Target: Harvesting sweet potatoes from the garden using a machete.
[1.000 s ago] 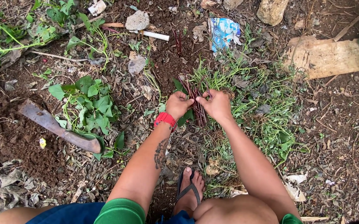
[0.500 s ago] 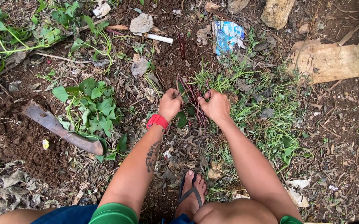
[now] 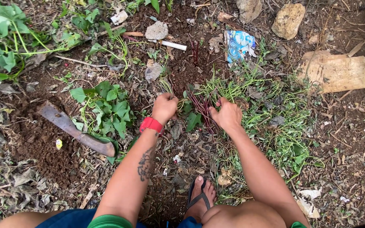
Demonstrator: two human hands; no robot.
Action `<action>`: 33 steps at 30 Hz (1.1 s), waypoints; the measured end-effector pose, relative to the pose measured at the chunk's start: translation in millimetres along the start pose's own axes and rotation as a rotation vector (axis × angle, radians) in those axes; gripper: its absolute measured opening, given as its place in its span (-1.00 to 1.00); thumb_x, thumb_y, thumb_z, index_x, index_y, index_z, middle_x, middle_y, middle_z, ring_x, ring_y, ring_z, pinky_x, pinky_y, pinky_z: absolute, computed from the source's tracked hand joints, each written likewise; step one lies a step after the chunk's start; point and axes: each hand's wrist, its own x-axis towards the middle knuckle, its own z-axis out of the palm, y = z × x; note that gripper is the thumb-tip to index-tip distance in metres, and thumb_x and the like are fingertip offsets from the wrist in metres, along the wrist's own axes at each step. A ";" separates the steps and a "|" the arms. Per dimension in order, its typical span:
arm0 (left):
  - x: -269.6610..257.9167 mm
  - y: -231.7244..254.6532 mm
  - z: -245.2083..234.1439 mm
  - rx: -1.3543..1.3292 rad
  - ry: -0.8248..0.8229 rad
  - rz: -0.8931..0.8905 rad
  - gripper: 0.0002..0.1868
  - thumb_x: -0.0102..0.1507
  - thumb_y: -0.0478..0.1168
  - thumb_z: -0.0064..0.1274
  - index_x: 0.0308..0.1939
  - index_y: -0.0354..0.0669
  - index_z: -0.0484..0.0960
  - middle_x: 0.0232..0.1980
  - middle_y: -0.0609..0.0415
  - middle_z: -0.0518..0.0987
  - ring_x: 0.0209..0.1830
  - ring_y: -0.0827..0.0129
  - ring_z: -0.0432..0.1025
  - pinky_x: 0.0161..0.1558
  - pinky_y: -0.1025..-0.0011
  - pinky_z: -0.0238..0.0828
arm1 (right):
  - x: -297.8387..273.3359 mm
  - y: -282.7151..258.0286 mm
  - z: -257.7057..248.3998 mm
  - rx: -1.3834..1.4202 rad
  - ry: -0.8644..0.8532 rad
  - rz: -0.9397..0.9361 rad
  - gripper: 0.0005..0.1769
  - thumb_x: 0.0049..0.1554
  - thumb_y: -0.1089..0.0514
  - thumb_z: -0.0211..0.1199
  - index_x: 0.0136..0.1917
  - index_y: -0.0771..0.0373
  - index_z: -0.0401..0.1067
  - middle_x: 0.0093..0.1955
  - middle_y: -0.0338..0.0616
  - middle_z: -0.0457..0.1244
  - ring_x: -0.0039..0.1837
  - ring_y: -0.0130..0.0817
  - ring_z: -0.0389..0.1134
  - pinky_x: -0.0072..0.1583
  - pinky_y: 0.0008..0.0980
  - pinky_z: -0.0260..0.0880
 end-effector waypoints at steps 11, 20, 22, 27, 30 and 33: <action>-3.7 -2.0 -20.6 -0.106 -0.073 0.027 -0.77 0.25 -0.27 -0.07 -0.11 -0.32 0.60 -0.51 0.02 0.58 -0.66 0.36 0.50 -0.58 0.38 0.49 | -16.2 -45.6 1.8 -0.161 0.171 -0.299 -0.50 0.14 -0.18 0.26 0.11 0.25 0.29 -0.48 -0.22 0.15 -0.57 -0.44 0.06 -0.57 -0.36 0.01; -15.6 -5.8 -32.1 -0.527 -0.245 0.163 -0.79 0.31 -0.35 -0.12 0.01 -0.13 0.48 -0.37 0.13 0.53 -0.46 0.43 0.49 -0.46 0.45 0.48 | -1.5 -45.2 -29.9 0.316 0.085 -0.037 -0.58 0.16 -0.10 0.35 0.07 0.23 0.35 -0.50 -0.30 0.16 -0.54 -0.54 0.09 -0.50 -0.51 -0.02; -19.4 -2.5 -20.3 -0.562 -0.308 0.179 -0.80 0.32 -0.34 -0.13 0.02 -0.11 0.47 -0.35 0.14 0.54 -0.44 0.42 0.50 -0.43 0.46 0.50 | -7.8 -48.4 -32.9 0.627 0.056 0.004 -0.63 0.16 -0.09 0.36 0.00 0.22 0.40 -0.50 -0.31 0.14 -0.53 -0.55 0.06 -0.48 -0.52 -0.04; -14.5 -15.9 22.4 -0.595 -0.501 0.220 -0.88 0.42 -0.24 -0.14 -0.06 -0.15 0.49 -0.33 0.14 0.59 -0.39 0.42 0.55 -0.31 0.45 0.57 | -21.4 -64.1 -39.6 1.456 -0.341 0.006 -0.81 0.20 0.06 0.27 -0.16 0.19 0.42 -0.46 -0.43 0.08 -0.51 -0.64 -0.01 -0.46 -0.57 -0.10; -15.6 -17.5 27.3 -0.581 -0.457 0.243 -0.85 0.46 -0.19 -0.09 -0.11 -0.17 0.52 -0.31 0.18 0.57 -0.34 0.52 0.50 -0.29 0.47 0.50 | -14.4 -61.4 -27.9 1.397 -0.281 -0.044 -0.76 0.22 0.10 0.29 -0.22 0.20 0.36 -0.45 -0.42 0.08 -0.50 -0.64 -0.03 -0.44 -0.55 -0.09; -21.7 -1.8 19.3 -0.678 -0.407 0.194 -0.86 0.42 -0.21 -0.07 -0.15 -0.16 0.55 -0.26 0.26 0.54 -0.30 0.61 0.46 -0.26 0.45 0.55 | -18.0 -67.4 -32.5 1.199 -0.187 -0.086 -0.68 0.26 0.08 0.26 -0.29 0.20 0.32 -0.47 -0.40 0.10 -0.50 -0.61 0.01 -0.44 -0.51 -0.03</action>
